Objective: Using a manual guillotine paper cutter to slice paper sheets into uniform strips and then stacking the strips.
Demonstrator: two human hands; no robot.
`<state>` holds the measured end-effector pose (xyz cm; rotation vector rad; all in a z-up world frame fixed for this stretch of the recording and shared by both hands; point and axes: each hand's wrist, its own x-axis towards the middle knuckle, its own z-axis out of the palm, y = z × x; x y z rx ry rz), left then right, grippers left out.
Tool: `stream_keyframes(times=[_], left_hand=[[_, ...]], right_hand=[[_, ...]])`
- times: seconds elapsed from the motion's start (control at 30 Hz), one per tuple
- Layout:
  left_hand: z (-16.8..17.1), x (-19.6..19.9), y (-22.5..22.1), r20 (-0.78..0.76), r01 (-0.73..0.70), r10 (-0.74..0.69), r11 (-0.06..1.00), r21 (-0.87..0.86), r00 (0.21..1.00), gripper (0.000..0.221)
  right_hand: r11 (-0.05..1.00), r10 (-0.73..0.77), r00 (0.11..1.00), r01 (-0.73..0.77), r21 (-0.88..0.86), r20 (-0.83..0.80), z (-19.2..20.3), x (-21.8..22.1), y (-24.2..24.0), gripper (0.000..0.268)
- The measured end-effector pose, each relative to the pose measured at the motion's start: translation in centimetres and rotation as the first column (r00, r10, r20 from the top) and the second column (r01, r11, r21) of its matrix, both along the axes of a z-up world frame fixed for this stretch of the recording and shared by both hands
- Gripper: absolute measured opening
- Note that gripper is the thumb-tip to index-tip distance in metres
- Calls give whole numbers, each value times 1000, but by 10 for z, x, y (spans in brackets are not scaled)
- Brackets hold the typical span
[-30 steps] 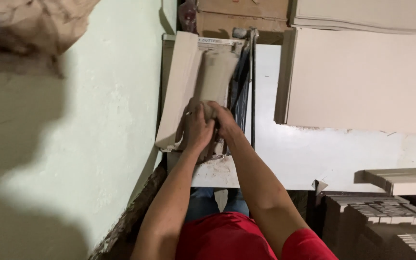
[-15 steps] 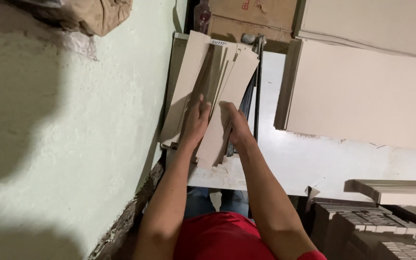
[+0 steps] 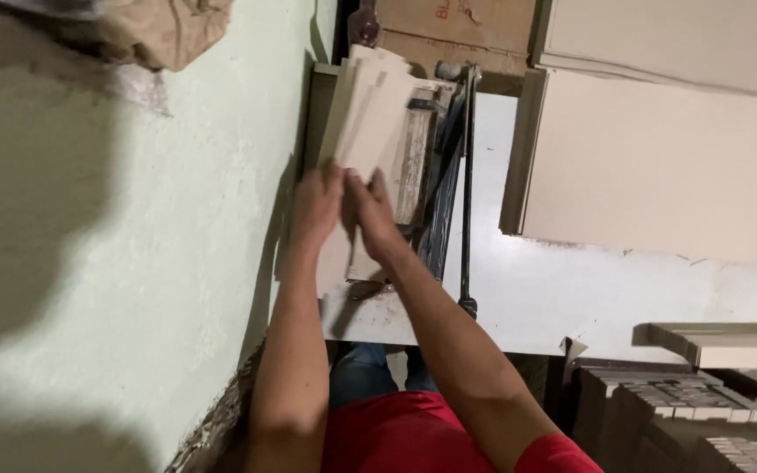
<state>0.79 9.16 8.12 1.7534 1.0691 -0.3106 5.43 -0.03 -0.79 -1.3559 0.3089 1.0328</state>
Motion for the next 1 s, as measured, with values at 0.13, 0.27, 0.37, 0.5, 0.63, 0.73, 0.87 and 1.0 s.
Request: stream_keyframes(times=[0.13, 0.27, 0.37, 0.5, 0.63, 0.73, 0.87, 1.0], left_hand=[[-74, -4, 10, -88, 27, -15, 990, 137, 996, 79], [-107, -12, 9, -133, 22, 3, 983, 183, 991, 83], [-104, -8, 8, -132, 60, -34, 979, 196, 991, 83], [-94, -5, 2, -157, 67, -37, 979, 193, 987, 82], [-106, -6, 4, -147, 56, -24, 973, 223, 989, 82], [-110, -8, 4, -140, 47, -16, 974, 222, 990, 81], [-113, -9, 5, -121, 47, -19, 972, 231, 992, 82], [-109, -9, 12, -70, 2, 8, 989, 148, 998, 83]], right_hand=[[978, 208, 975, -206, -34, 85, 23, 2, 9, 91], [893, 379, 617, -48, -447, 690, -64, -3, -28, 46], [484, 702, 473, 231, -844, 532, -127, 0, -40, 38], [159, 873, 316, 534, -830, 371, -132, -9, -9, 23], [176, 866, 326, 510, -842, 378, -178, -8, -4, 41], [129, 852, 368, 542, -830, 373, -167, -10, 4, 44], [177, 905, 234, 552, -815, 355, -168, -22, -2, 47], [706, 481, 801, -112, -699, 357, -71, 15, -18, 47]])
